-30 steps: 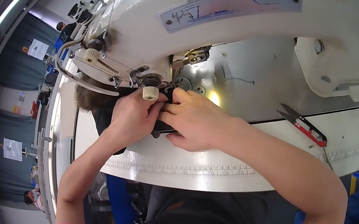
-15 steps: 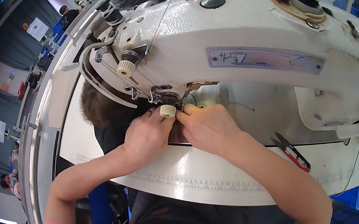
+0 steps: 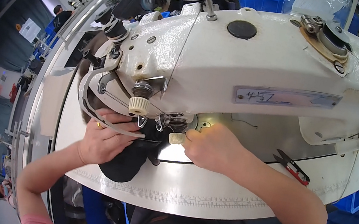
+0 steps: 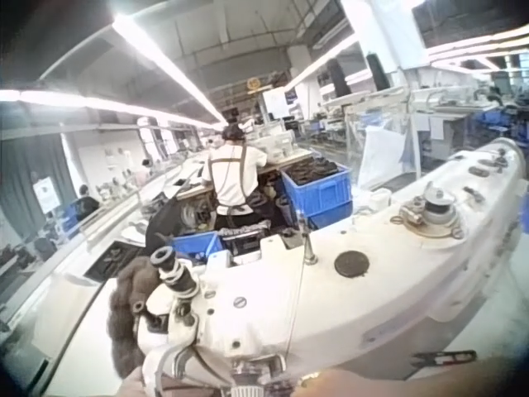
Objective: Sewing a fur trim onto a black fabric garment using a sewing machine.
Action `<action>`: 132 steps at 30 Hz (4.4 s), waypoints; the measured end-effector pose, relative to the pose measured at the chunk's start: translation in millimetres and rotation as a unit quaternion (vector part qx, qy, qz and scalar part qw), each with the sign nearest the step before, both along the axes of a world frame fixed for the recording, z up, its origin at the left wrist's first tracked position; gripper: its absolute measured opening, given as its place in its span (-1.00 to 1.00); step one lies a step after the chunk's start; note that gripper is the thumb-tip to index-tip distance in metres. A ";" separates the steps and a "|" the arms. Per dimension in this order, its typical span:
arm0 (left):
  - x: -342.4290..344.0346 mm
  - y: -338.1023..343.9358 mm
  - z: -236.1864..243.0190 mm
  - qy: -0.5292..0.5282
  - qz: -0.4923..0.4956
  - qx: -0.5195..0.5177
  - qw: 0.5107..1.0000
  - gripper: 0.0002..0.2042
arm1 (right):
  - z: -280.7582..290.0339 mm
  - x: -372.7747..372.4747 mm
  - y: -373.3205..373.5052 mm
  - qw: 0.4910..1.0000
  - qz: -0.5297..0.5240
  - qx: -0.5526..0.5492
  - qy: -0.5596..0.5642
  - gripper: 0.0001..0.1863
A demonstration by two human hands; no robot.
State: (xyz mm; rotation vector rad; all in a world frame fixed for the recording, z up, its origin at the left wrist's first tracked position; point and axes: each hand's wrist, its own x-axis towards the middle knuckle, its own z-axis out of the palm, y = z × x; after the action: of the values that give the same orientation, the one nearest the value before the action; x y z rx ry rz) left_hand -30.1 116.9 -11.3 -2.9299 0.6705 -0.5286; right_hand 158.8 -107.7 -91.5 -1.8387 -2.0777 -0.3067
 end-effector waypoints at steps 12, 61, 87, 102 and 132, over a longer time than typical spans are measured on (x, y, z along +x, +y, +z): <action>5.7 -77.5 -32.9 0.037 0.135 0.140 0.980 -0.52 | -6.2 6.7 -1.1 0.997 0.015 0.069 -0.030 -0.90; 18.8 -109.8 -57.9 -0.058 0.201 0.067 0.975 -0.68 | -6.0 -7.4 -7.7 0.991 -0.069 0.109 0.044 -0.68; -11.0 -65.1 81.3 -0.064 0.077 0.085 0.991 -0.68 | 4.2 7.2 -2.5 1.000 -0.003 -0.014 0.023 -0.93; -30.7 -2.4 15.6 0.117 0.278 -0.242 0.922 -0.59 | -14.4 -1.5 -6.5 0.997 -0.010 0.064 -0.048 -0.84; -34.9 -9.5 8.3 -0.186 0.215 -0.112 0.952 -0.78 | -6.8 -7.4 -10.1 0.991 -0.005 0.129 0.017 -0.57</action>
State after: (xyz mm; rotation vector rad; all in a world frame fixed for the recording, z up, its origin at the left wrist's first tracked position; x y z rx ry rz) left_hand -65.0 107.4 -3.0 -2.9074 -0.0765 -1.1147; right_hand 151.4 -117.8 -98.4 -1.6885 -1.9054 -0.5163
